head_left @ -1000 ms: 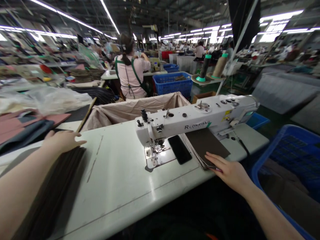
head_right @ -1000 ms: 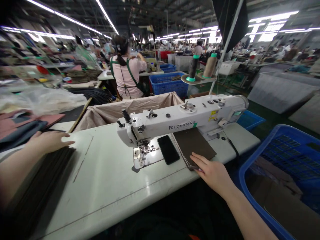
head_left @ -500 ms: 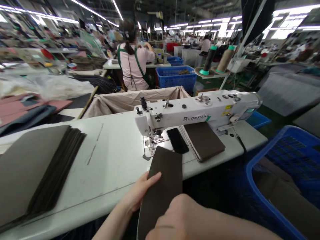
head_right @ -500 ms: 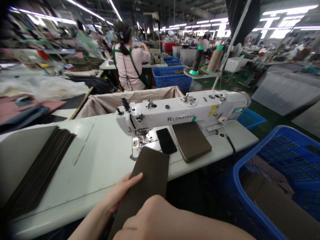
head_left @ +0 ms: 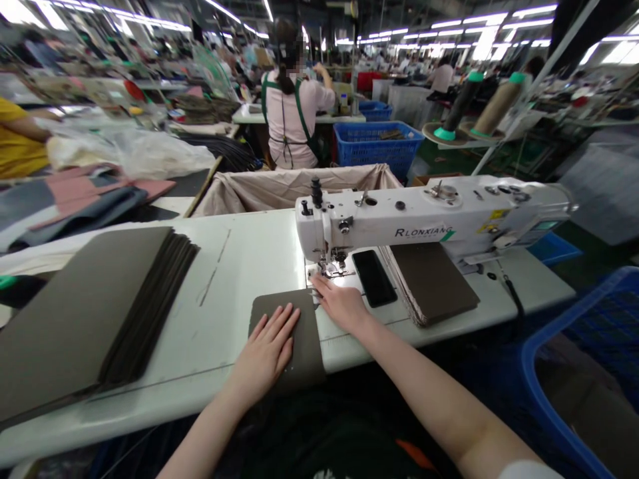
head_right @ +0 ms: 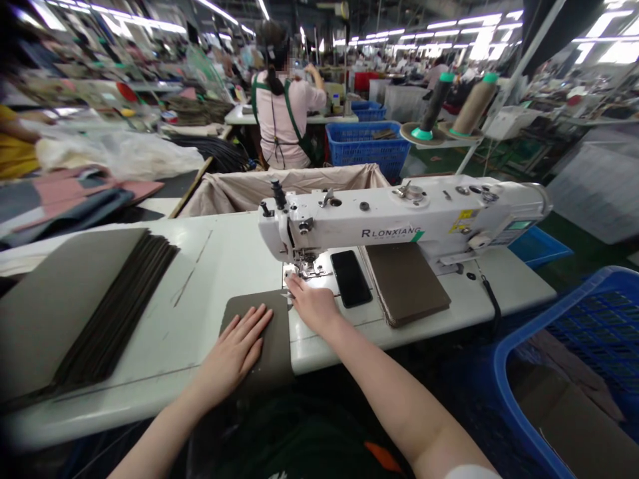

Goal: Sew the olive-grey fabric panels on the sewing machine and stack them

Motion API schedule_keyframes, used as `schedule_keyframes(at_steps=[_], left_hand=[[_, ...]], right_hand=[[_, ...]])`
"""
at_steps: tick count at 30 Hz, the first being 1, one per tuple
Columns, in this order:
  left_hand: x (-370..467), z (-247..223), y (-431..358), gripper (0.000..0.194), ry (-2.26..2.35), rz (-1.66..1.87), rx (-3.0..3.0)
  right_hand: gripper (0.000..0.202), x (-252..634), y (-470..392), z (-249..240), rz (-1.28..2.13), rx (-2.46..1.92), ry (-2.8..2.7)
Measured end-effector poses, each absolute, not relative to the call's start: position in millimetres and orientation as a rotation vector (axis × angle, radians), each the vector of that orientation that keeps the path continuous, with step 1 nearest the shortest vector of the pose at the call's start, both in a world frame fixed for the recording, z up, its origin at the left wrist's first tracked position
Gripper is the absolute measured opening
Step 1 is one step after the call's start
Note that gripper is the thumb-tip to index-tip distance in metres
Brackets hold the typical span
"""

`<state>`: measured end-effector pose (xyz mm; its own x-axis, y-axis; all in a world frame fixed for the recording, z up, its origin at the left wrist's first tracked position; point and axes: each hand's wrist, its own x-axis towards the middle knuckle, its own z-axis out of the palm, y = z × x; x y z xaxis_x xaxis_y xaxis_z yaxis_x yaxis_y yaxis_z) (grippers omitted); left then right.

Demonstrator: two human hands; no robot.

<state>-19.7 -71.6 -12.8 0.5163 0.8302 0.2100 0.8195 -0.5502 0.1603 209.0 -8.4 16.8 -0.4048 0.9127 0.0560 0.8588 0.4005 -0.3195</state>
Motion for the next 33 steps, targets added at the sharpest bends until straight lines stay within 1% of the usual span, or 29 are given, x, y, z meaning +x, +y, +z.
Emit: schedule_keyframes(at_steps=[3,11,16,21,27,33], left_hand=[[-9.7,-18.2,-68.2,0.062,1.407,0.319,2.731],[-3.8,-15.4,-41.0,0.057,1.509,0.378,2.665],[-9.5,-15.3,-43.0,0.056,1.435,0.370,2.686],[-9.7,-15.5,-46.0,0.059,1.439,0.342,2.666],[-2.7,-10.7,-22.7,0.057,1.416,0.398,2.662],[6.6,-6.3,-6.3,0.056,1.332,0.358,2.681]], right_hand=[[0.049,211.5,-6.4,11.6,0.337,-1.641,-2.441],[0.049,220.8,-11.3,5.4,0.325,-1.674,-2.420],[0.050,208.6,-0.8,10.9,0.323,-1.643,-2.473],[0.048,215.3,-0.9,9.1,0.318,-1.625,-2.478],[0.048,222.6,-4.9,2.1,0.303,-1.677,-2.479],[0.048,221.8,-4.3,-1.4,0.308,-1.634,-2.466]])
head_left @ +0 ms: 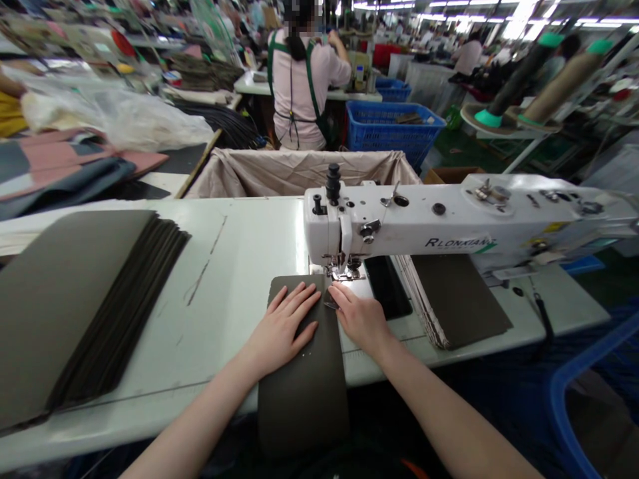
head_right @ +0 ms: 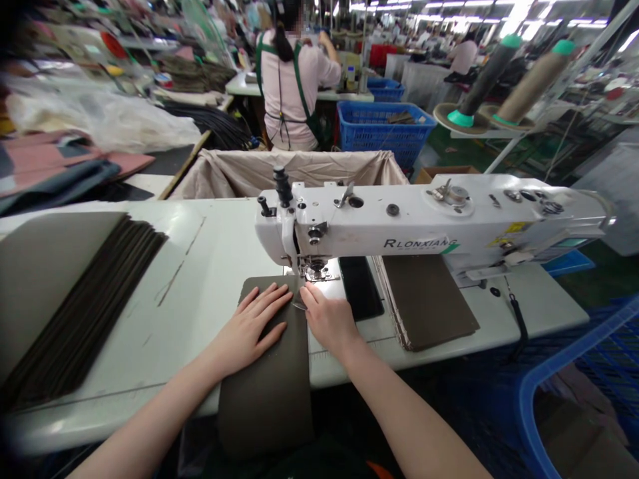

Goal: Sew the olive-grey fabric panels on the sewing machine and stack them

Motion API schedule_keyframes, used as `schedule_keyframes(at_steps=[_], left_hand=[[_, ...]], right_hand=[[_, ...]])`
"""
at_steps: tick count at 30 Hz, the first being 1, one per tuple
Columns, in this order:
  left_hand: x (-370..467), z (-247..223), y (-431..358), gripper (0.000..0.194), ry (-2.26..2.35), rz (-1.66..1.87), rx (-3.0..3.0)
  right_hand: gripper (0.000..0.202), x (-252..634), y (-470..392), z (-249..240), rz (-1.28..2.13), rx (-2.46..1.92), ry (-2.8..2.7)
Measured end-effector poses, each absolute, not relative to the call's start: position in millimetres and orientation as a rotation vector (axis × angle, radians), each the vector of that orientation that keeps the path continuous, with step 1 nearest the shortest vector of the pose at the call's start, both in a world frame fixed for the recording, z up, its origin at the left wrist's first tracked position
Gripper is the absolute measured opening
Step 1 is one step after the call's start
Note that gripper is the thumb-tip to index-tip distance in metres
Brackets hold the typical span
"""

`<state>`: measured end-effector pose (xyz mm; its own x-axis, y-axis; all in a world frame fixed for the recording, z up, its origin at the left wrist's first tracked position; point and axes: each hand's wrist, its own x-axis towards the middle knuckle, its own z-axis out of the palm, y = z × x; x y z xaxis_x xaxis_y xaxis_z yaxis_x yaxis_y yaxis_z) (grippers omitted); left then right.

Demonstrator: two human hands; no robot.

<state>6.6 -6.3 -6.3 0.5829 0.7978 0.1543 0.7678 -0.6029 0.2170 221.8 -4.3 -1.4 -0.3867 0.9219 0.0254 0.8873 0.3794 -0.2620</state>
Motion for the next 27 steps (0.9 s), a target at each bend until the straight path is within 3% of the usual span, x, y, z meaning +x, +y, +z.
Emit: schedule_keyframes(at_steps=[27], left_hand=[[11.9,-3.6,-4.1,0.056,1.354,0.316,2.636]], right_hand=[[0.048,221.0,-4.1,-7.4,0.268,-1.638,-2.412]])
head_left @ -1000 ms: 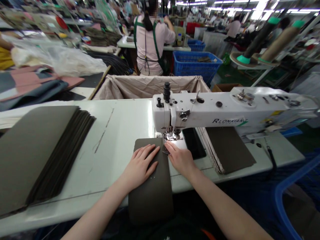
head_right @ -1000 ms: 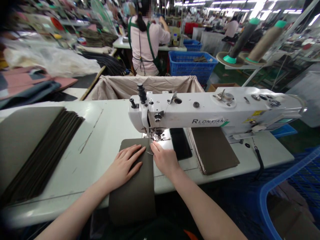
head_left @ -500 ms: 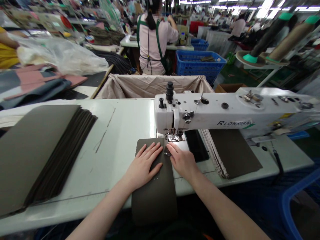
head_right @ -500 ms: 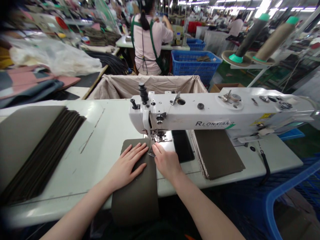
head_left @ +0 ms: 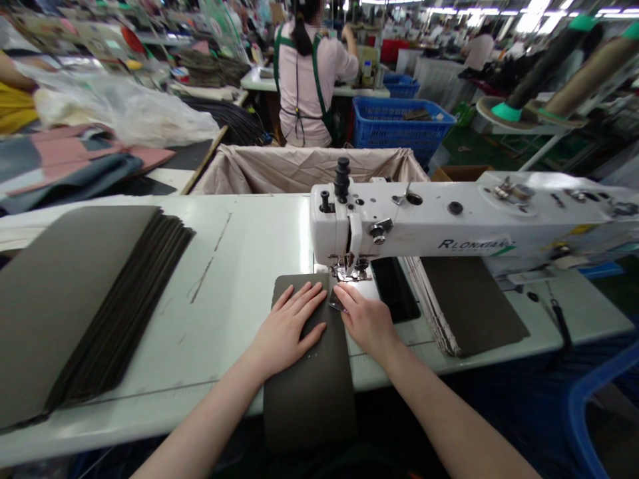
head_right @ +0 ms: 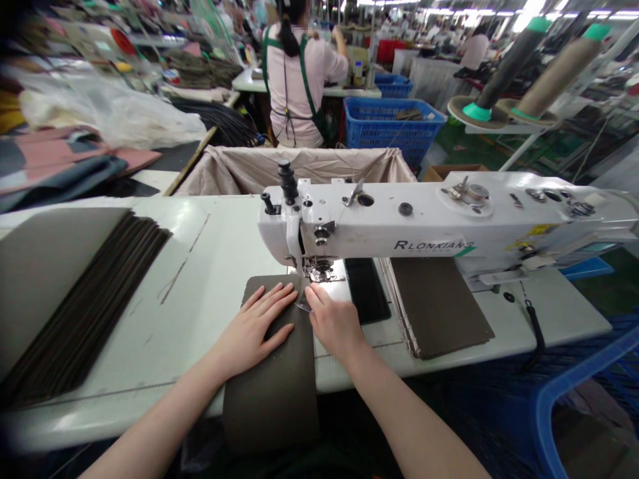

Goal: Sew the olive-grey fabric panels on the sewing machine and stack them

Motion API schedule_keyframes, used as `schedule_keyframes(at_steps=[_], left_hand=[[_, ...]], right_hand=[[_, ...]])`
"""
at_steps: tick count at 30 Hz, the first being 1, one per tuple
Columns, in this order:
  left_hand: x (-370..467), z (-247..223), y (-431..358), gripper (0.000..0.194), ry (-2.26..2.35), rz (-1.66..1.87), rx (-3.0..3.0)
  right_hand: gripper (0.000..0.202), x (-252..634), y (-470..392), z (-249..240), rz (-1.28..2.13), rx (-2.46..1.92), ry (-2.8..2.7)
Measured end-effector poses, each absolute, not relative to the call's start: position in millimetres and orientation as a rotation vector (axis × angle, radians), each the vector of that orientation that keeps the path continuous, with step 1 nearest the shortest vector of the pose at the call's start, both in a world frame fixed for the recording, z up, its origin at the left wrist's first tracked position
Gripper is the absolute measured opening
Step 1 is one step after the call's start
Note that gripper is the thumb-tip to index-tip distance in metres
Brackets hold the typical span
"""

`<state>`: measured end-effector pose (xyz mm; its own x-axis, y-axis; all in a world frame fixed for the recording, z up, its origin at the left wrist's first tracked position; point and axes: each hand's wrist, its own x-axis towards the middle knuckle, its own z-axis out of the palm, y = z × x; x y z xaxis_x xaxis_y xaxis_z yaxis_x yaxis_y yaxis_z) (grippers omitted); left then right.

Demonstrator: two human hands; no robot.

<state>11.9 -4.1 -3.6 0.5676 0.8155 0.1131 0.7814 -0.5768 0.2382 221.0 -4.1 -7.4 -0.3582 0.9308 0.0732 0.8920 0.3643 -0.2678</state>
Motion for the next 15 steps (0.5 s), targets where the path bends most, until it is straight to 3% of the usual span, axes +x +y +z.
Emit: schedule_keyframes(at_steps=[15], left_hand=[[8.8,-6.4,1.1,0.050,1.332,0.398,2.588]], right_hand=[[0.050,222.2,-4.6,-7.0,0.293,-1.649,-2.391]])
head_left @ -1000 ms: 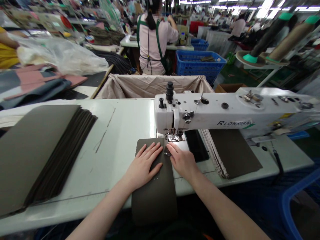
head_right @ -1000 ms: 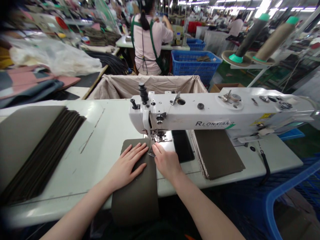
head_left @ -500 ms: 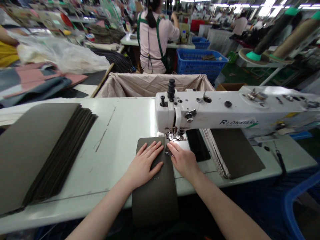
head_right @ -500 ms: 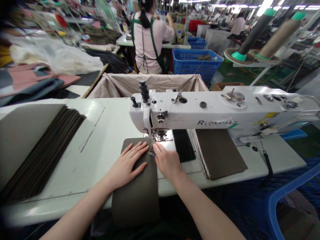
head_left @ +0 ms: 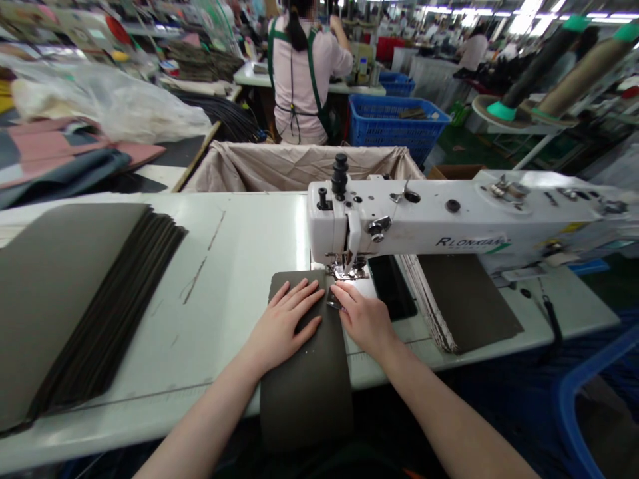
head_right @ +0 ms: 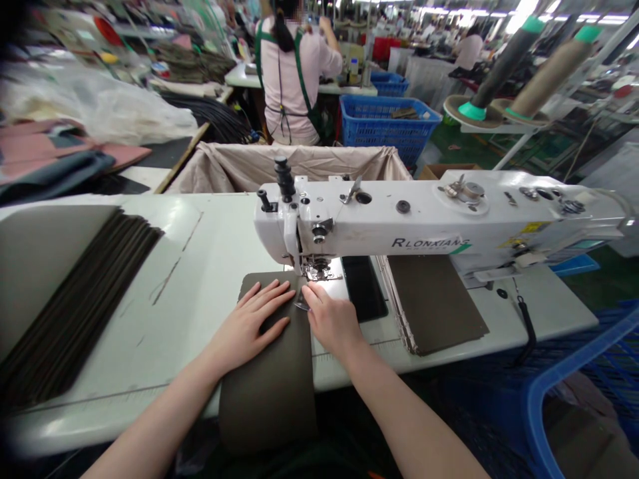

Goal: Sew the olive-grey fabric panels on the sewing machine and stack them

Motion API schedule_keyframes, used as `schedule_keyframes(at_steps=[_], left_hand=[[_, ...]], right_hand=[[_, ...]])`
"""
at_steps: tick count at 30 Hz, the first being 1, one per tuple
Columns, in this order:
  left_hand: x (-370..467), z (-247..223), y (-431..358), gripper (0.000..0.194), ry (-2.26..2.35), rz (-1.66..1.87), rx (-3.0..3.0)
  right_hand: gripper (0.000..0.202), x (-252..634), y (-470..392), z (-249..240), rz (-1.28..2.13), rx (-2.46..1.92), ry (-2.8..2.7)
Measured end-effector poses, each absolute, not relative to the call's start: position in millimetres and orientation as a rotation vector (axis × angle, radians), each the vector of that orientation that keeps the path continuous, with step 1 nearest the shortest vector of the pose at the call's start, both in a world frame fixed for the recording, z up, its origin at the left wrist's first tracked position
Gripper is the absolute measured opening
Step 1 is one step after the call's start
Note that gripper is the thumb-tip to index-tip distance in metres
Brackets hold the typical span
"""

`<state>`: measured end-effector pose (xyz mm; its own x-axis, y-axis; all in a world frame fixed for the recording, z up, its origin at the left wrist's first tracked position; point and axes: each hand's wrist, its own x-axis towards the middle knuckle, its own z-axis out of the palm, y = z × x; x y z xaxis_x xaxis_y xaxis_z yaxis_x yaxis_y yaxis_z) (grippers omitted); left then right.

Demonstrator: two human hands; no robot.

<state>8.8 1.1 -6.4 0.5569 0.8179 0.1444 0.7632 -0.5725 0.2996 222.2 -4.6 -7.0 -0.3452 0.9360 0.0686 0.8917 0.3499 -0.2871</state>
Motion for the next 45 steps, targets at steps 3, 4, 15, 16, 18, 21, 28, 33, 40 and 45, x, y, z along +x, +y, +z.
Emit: schedule_keyframes(at_steps=[3,4,15,16,18,21,28,33,40,45], left_hand=[[7.0,-4.3,0.7,0.045,1.337,0.431,2.581],[6.4,-3.5,0.5,0.043,1.338,0.441,2.579],[5.7,-1.7,0.2,0.040,1.352,0.464,2.532],[5.6,-1.8,0.2,0.040,1.352,0.464,2.529],[5.5,-1.9,0.4,0.040,1.352,0.466,2.524],[5.7,-1.6,0.5,0.040,1.348,0.467,2.520],[6.8,-1.1,0.1,0.040,1.338,0.477,2.518],[6.3,-1.5,0.3,0.040,1.339,0.493,2.500],[6.4,-2.2,0.5,0.039,1.344,0.486,2.493],[5.8,-3.2,0.6,0.039,1.349,0.480,2.494]], right_hand=[[0.051,222.2,-4.9,-7.0,0.301,-1.655,-2.391],[0.051,222.2,-5.0,-7.0,0.305,-1.659,-2.388],[0.050,223.1,-5.6,-7.1,0.301,-1.660,-2.372],[0.050,223.0,-5.5,-7.2,0.299,-1.657,-2.372],[0.050,222.8,-5.2,-7.4,0.296,-1.652,-2.367],[0.049,222.7,-5.0,-7.7,0.295,-1.651,-2.366],[0.049,222.7,-5.4,-7.4,0.288,-1.658,-2.380],[0.049,223.0,-5.5,-5.5,0.298,-1.658,-2.384],[0.049,223.4,-5.6,-4.7,0.307,-1.662,-2.378],[0.049,223.0,-5.1,-6.5,0.311,-1.664,-2.370]])
